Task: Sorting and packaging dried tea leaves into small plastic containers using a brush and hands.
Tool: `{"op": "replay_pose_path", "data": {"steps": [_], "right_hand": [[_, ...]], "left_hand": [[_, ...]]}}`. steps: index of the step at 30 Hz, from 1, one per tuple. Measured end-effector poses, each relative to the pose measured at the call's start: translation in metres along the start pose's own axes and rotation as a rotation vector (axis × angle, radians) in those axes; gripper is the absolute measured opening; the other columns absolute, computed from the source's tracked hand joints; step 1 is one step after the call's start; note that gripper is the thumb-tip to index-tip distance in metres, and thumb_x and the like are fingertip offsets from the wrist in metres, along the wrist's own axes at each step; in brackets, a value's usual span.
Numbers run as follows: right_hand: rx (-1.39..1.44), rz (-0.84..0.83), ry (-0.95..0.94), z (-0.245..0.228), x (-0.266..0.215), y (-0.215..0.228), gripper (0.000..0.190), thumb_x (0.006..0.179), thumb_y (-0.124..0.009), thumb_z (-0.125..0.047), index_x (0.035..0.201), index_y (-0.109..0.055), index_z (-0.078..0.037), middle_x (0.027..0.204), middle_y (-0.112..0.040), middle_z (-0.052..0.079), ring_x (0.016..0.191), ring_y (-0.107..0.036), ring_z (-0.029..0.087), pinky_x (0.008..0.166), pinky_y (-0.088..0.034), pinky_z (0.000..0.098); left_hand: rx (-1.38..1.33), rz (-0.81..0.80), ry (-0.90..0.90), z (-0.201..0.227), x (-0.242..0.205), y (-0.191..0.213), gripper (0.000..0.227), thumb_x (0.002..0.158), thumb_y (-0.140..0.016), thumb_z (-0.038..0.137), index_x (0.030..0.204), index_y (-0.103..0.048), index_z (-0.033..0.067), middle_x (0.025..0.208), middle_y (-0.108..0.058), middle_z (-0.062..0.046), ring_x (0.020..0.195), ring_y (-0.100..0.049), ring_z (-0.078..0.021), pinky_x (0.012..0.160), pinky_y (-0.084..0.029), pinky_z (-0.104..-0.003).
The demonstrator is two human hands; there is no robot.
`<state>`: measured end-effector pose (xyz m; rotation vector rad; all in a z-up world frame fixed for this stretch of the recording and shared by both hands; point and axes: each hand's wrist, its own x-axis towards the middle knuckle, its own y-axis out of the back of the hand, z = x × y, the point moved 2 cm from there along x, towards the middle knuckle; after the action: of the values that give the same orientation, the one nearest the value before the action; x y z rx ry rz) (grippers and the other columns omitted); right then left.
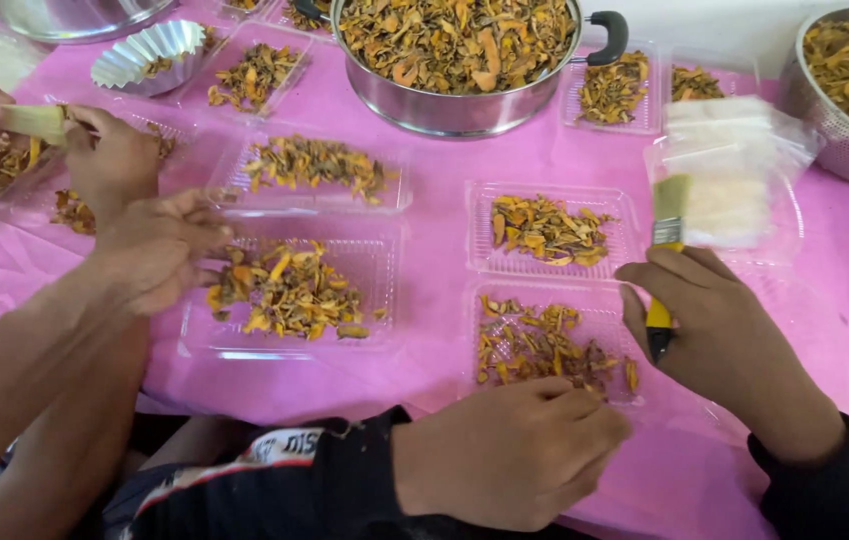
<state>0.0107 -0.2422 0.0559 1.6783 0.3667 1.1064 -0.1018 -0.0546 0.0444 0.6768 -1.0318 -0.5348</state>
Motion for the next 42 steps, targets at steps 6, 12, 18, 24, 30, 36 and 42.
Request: {"op": "replay_pose_path", "data": {"steps": [6, 12, 18, 24, 30, 36, 42], "right_hand": [[0.067, -0.100, -0.025, 0.004, -0.001, -0.006, 0.016, 0.102, -0.053, -0.012, 0.103, -0.066, -0.003, 0.088, -0.067, 0.008, 0.085, -0.061, 0.028, 0.093, -0.047, 0.0413], [0.070, -0.180, -0.093, 0.002, -0.006, -0.016, 0.034, 0.098, -0.060, -0.021, 0.129, -0.062, -0.005, 0.105, -0.063, 0.009, 0.095, -0.063, 0.030, 0.095, -0.051, 0.0434], [0.147, -0.282, -0.186, 0.009, -0.008, -0.028, 0.046, 0.096, -0.062, -0.031, 0.135, -0.060, -0.006, 0.119, -0.067, 0.012, 0.104, -0.066, 0.032, 0.094, -0.050, 0.0444], [0.128, -0.258, -0.193, 0.003, -0.006, -0.038, 0.027, 0.100, -0.058, -0.028, 0.119, -0.063, -0.010, 0.113, -0.068, 0.010, 0.100, -0.067, 0.033, 0.082, -0.053, 0.0465], [0.092, -0.208, -0.147, -0.009, -0.001, -0.038, 0.029, 0.103, -0.055, -0.029, 0.119, -0.064, -0.006, 0.119, -0.070, 0.011, 0.100, -0.067, 0.033, 0.088, -0.053, 0.0448], [0.066, -0.151, -0.095, -0.019, 0.003, -0.040, 0.024, 0.105, -0.055, -0.028, 0.103, -0.064, -0.006, 0.107, -0.070, 0.011, 0.095, -0.067, 0.031, 0.088, -0.052, 0.0420], [0.134, -0.103, -0.105, -0.018, 0.006, -0.026, 0.028, 0.103, -0.058, -0.023, 0.120, -0.066, -0.002, 0.117, -0.072, 0.014, 0.102, -0.067, 0.034, 0.096, -0.053, 0.0450]], "left_hand": [[0.120, 0.036, 0.238, 0.002, -0.042, 0.018, 0.017, 0.101, -0.048, 0.001, 0.106, -0.057, -0.0120, 0.108, -0.060, -0.024, 0.086, -0.054, -0.0385, 0.087, -0.044, -0.049], [0.228, 0.333, 0.637, 0.003, -0.105, 0.026, 0.030, 0.093, -0.061, 0.004, 0.122, -0.057, -0.0038, 0.090, -0.057, -0.017, 0.084, -0.054, -0.0323, 0.077, -0.046, -0.041], [0.415, 0.184, 0.931, -0.026, -0.141, 0.049, 0.064, 0.097, -0.061, 0.034, 0.143, -0.041, -0.0055, 0.120, -0.053, -0.025, 0.107, -0.050, -0.0403, 0.100, -0.043, -0.053], [0.256, 0.475, 1.122, -0.087, -0.221, 0.114, 0.023, 0.079, -0.085, 0.011, 0.102, -0.081, 0.0147, 0.110, -0.056, -0.003, 0.097, -0.057, -0.0133, 0.084, -0.050, -0.024], [0.379, 0.371, 1.022, -0.106, -0.212, 0.124, 0.022, 0.083, -0.084, 0.019, 0.104, -0.081, 0.0144, 0.102, -0.061, -0.005, 0.096, -0.055, -0.0184, 0.077, -0.049, -0.029], [0.246, 0.386, 1.193, -0.065, -0.174, 0.153, 0.028, 0.093, -0.071, 0.020, 0.120, -0.076, 0.0170, 0.119, -0.061, -0.006, 0.097, -0.067, -0.0155, 0.087, -0.056, -0.031], [0.054, -0.027, 0.859, -0.028, -0.088, 0.031, 0.050, 0.106, -0.047, 0.035, 0.140, -0.043, -0.0015, 0.116, -0.056, -0.018, 0.106, -0.050, -0.0323, 0.098, -0.042, -0.046]]}}
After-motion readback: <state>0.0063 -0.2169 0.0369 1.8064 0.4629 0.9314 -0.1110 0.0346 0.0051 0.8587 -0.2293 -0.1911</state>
